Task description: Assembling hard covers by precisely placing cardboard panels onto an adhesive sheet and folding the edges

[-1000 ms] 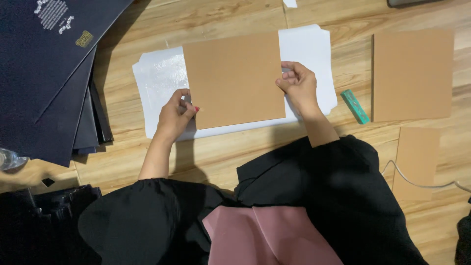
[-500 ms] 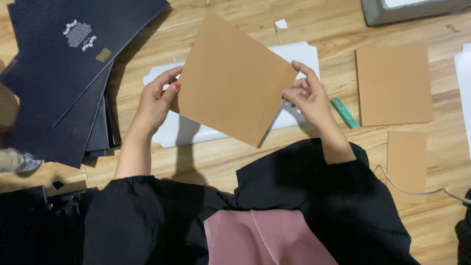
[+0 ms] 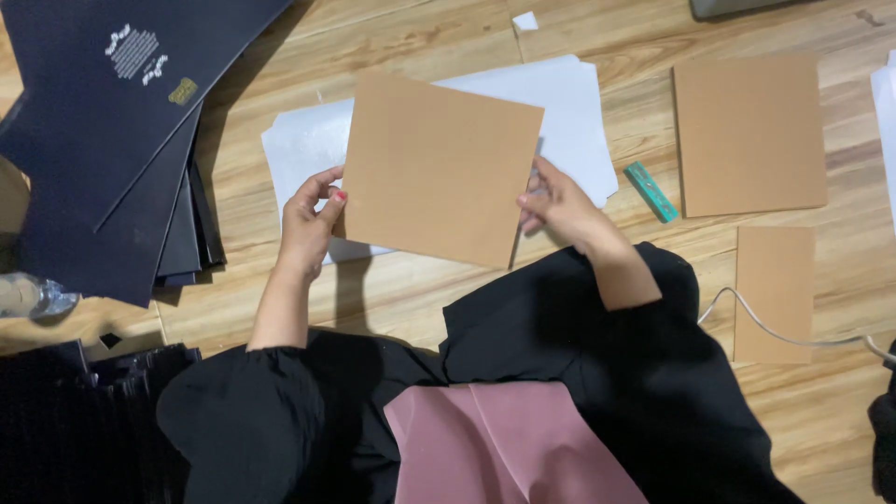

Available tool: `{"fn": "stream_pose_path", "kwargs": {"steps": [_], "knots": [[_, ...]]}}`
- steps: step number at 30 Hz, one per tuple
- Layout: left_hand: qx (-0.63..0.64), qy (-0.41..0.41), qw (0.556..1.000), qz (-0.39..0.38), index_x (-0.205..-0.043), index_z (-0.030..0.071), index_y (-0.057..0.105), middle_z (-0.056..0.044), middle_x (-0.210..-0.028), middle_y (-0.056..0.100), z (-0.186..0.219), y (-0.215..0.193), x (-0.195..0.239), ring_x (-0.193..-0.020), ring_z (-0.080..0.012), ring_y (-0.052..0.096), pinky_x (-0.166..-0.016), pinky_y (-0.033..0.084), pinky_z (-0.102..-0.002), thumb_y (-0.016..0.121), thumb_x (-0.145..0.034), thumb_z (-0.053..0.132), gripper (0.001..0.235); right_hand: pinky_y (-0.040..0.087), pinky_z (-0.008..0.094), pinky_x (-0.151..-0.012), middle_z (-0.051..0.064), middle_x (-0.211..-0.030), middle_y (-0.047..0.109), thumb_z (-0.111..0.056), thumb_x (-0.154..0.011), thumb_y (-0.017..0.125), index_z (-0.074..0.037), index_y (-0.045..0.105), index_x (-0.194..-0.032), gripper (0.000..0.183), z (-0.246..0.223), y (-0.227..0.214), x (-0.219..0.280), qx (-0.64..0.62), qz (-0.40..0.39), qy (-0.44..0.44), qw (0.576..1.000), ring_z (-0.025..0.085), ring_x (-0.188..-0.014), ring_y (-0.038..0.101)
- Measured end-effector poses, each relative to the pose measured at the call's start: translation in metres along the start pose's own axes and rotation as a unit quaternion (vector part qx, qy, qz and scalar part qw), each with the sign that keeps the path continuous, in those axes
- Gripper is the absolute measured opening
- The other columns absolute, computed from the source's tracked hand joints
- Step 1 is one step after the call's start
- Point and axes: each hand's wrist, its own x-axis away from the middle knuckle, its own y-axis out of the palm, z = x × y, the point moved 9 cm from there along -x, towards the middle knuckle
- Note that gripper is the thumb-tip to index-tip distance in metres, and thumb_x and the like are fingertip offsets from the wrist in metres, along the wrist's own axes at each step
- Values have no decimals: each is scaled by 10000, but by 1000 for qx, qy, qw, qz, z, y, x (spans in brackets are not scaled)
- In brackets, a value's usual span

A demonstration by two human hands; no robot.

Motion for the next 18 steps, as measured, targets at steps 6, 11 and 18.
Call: {"fn": "stream_pose_path", "kwargs": {"steps": [6, 11, 18], "knots": [[-108, 5, 994, -20, -1112, 137, 570, -24, -755, 555, 5, -1, -22, -611, -158, 628, -505, 515, -236, 663, -798, 63, 336, 556, 255, -437, 94, -697, 632, -33, -769, 683, 4, 591, -969, 223, 3, -33, -56, -42, 159, -33, 986, 158, -511, 643], [-215, -21, 976, -18, -1040, 134, 577, -11, -710, 598, 5, 3, -29, -603, -154, 641, -559, 511, -257, 712, -742, 81, 331, 579, 227, -468, 109, -686, 629, -44, -743, 678, 29, 608, -882, 172, 9, -25, -70, -9, 187, -2, 982, 137, -522, 642], [-310, -57, 949, -33, -972, 207, 597, 64, -693, 627, -27, 3, -40, -703, -110, 643, -655, 494, -263, 729, -716, 151, 294, 557, 242, -613, 106, -835, 613, 64, -643, 703, 36, 596, -1042, 414, 4, -10, -66, 143, 131, -12, 981, 92, -698, 615]]}}
